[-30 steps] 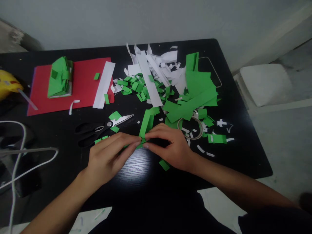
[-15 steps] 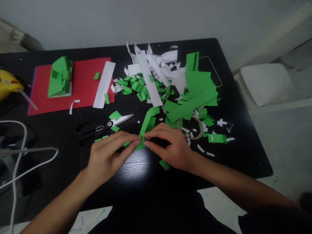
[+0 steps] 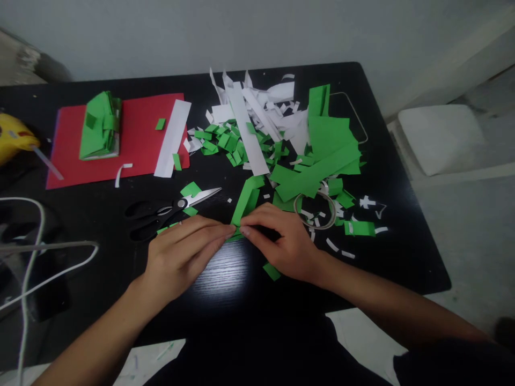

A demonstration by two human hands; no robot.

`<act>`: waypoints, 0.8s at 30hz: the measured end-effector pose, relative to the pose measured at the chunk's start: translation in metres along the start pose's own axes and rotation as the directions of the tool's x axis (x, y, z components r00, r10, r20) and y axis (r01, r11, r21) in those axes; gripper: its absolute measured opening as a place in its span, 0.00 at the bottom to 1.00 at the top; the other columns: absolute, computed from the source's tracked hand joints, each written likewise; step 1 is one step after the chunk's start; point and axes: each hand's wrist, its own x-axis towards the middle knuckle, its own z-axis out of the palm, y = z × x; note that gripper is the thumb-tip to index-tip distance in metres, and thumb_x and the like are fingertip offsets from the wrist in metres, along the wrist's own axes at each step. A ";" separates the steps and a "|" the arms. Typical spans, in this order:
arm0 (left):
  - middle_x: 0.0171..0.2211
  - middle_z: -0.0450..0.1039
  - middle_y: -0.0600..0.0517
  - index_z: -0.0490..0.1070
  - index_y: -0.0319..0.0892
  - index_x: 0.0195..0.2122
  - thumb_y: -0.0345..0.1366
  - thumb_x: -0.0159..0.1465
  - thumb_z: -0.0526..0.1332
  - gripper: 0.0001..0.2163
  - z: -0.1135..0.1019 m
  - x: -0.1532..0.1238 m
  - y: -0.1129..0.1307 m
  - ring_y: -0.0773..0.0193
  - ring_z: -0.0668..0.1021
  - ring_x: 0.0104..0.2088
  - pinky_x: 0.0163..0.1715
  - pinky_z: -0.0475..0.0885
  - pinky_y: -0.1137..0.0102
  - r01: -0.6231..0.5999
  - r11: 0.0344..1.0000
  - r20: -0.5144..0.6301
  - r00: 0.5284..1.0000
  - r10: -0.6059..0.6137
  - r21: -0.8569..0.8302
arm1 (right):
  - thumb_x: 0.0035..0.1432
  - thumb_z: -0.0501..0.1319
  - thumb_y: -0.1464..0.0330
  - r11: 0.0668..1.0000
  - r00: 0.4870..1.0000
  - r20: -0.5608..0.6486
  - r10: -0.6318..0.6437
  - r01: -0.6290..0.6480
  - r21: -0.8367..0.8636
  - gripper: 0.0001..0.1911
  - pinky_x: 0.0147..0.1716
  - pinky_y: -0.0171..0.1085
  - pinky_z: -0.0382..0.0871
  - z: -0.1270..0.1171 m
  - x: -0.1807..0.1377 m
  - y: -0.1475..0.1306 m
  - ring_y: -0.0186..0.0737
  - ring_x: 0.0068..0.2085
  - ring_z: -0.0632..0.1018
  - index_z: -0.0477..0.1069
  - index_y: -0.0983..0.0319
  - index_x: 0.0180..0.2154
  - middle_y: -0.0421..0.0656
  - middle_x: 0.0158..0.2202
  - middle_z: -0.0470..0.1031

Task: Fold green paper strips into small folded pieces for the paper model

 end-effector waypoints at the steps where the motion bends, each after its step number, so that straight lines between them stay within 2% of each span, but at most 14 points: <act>1: 0.42 0.83 0.48 0.79 0.42 0.50 0.23 0.67 0.65 0.12 0.000 0.001 0.000 0.61 0.84 0.41 0.42 0.80 0.67 -0.001 1.000 -0.005 1.000 0.001 -0.005 | 0.66 0.65 0.72 1.000 1.000 -0.004 -0.001 0.001 -0.002 0.06 0.44 0.43 0.77 0.000 0.000 0.000 0.42 0.41 0.82 0.81 0.60 0.42 0.44 0.38 0.84; 5: 0.41 0.83 0.49 0.79 0.43 0.49 0.23 0.67 0.65 0.12 0.000 0.002 0.002 0.61 0.84 0.40 0.40 0.80 0.67 -0.012 1.000 -0.011 1.000 0.012 -0.016 | 0.63 0.69 0.70 1.000 1.000 -0.010 0.018 -0.018 0.007 0.04 0.44 0.43 0.77 0.001 0.000 0.001 0.42 0.41 0.82 0.81 0.59 0.41 0.43 0.38 0.84; 8: 0.41 0.83 0.50 0.78 0.43 0.49 0.24 0.67 0.65 0.11 0.001 0.003 0.002 0.62 0.85 0.39 0.40 0.81 0.67 -0.021 1.000 -0.017 1.000 0.020 -0.013 | 0.62 0.69 0.70 0.995 0.996 0.010 0.090 -0.091 0.050 0.04 0.43 0.42 0.77 0.001 0.000 0.001 0.41 0.40 0.82 0.81 0.58 0.41 0.42 0.38 0.84; 13: 0.37 0.84 0.52 0.78 0.43 0.45 0.34 0.64 0.72 0.09 0.004 0.003 0.000 0.63 0.84 0.34 0.37 0.81 0.69 0.078 0.993 -0.125 0.990 -0.067 0.089 | 0.61 0.70 0.70 0.977 0.985 0.018 0.172 -0.172 0.123 0.04 0.41 0.40 0.77 0.002 -0.001 0.002 0.40 0.40 0.83 0.81 0.59 0.40 0.42 0.38 0.84; 17: 0.36 0.83 0.53 0.79 0.44 0.42 0.31 0.65 0.71 0.06 0.003 0.003 -0.001 0.64 0.84 0.35 0.37 0.80 0.69 0.056 0.998 -0.077 0.996 -0.054 0.028 | 0.61 0.70 0.70 0.968 0.981 0.029 0.194 -0.196 0.158 0.04 0.41 0.40 0.77 0.002 -0.001 0.003 0.40 0.40 0.82 0.81 0.60 0.40 0.42 0.38 0.83; 24: 0.35 0.84 0.54 0.80 0.45 0.42 0.29 0.65 0.70 0.06 0.001 0.004 0.003 0.64 0.84 0.34 0.35 0.79 0.67 0.051 0.999 -0.077 0.996 -0.052 -0.010 | 0.63 0.68 0.71 0.970 0.982 0.065 0.176 -0.184 0.159 0.03 0.41 0.39 0.76 0.001 0.000 0.001 0.39 0.40 0.81 0.80 0.59 0.40 0.42 0.38 0.82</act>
